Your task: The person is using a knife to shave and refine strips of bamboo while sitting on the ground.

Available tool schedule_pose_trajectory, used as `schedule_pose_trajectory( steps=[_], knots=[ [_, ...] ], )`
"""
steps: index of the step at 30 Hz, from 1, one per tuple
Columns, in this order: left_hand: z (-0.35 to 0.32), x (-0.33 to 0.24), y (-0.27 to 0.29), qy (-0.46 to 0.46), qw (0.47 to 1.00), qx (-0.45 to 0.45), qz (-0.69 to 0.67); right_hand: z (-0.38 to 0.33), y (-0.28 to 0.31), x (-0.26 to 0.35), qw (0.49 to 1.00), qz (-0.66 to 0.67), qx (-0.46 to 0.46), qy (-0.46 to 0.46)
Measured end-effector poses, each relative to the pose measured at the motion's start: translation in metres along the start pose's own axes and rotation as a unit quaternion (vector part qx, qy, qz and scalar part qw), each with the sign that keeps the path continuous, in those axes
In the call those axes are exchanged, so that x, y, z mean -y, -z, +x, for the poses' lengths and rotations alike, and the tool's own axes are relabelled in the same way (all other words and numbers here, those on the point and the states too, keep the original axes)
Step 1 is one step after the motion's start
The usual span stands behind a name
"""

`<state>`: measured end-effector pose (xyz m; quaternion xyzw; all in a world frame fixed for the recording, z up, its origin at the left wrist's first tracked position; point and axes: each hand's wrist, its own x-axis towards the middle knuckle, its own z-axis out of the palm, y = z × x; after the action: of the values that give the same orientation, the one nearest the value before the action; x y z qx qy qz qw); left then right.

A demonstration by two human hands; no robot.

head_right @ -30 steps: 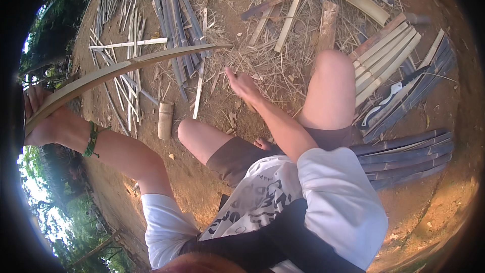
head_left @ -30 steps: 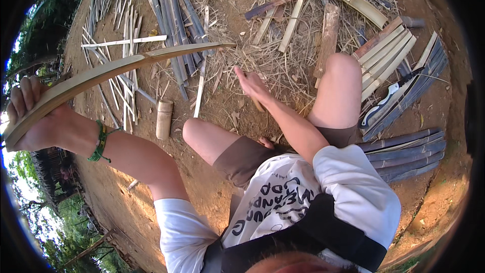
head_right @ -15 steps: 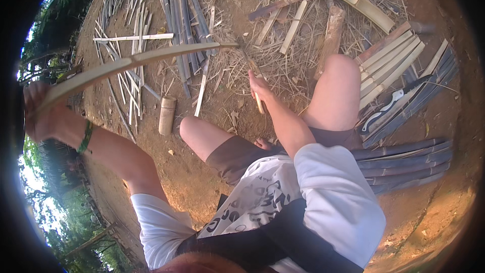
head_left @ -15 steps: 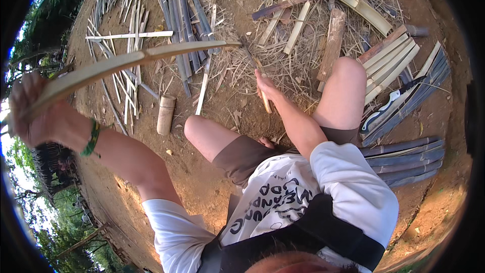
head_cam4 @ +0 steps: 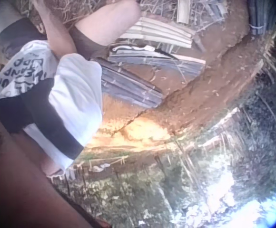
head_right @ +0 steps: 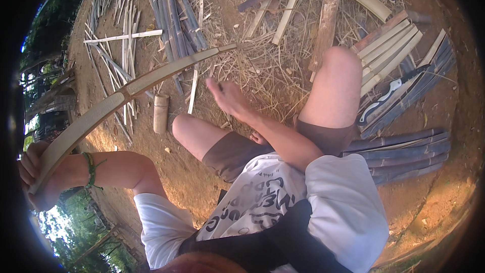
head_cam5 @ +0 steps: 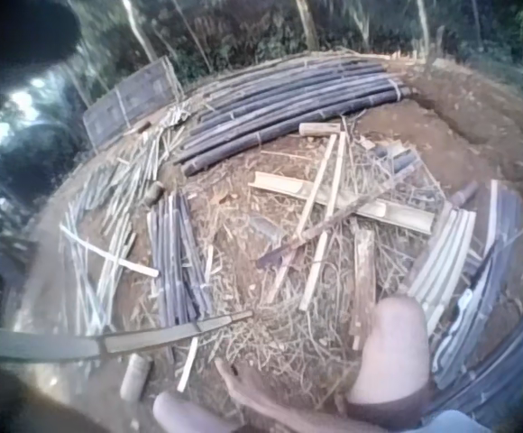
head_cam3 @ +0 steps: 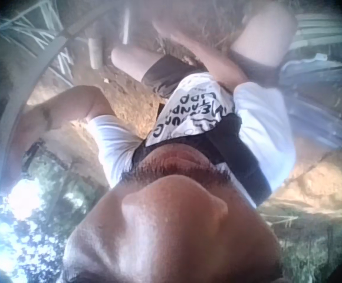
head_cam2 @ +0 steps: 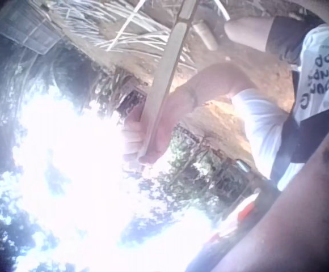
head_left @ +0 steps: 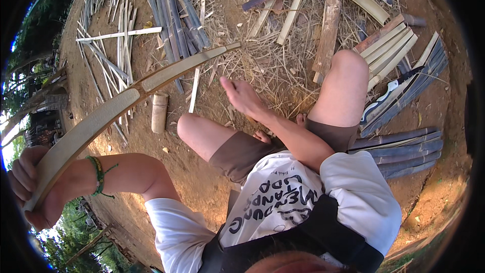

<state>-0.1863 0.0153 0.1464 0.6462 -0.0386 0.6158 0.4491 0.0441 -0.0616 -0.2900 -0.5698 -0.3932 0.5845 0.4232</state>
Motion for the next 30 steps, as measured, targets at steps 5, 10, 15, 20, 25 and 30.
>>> schedule_pose_trajectory(
  steps=[5,10,15,20,25,30],
  knots=[
    [0.003,0.005,-0.004,-0.021,0.999,-0.038,-0.005,0.003,-0.005,-0.029,0.983,-0.064,-0.057,0.161],
    [0.000,0.024,-0.031,-0.042,0.996,-0.083,0.007,0.035,0.009,-0.091,0.989,0.002,-0.048,-0.138],
    [0.002,0.015,-0.011,-0.093,0.981,-0.107,0.132,-0.007,0.002,0.002,0.994,-0.100,-0.004,0.045],
    [0.004,0.015,-0.011,-0.091,0.977,-0.135,0.134,0.018,0.015,-0.077,0.996,-0.062,-0.062,-0.019],
    [-0.009,0.004,-0.013,-0.047,0.994,-0.075,0.067,0.024,0.016,-0.087,0.971,-0.018,-0.051,-0.232],
    [-0.011,0.008,-0.007,-0.020,1.000,-0.020,0.009,0.039,0.000,-0.080,0.994,-0.070,-0.068,0.043]
  ],
)
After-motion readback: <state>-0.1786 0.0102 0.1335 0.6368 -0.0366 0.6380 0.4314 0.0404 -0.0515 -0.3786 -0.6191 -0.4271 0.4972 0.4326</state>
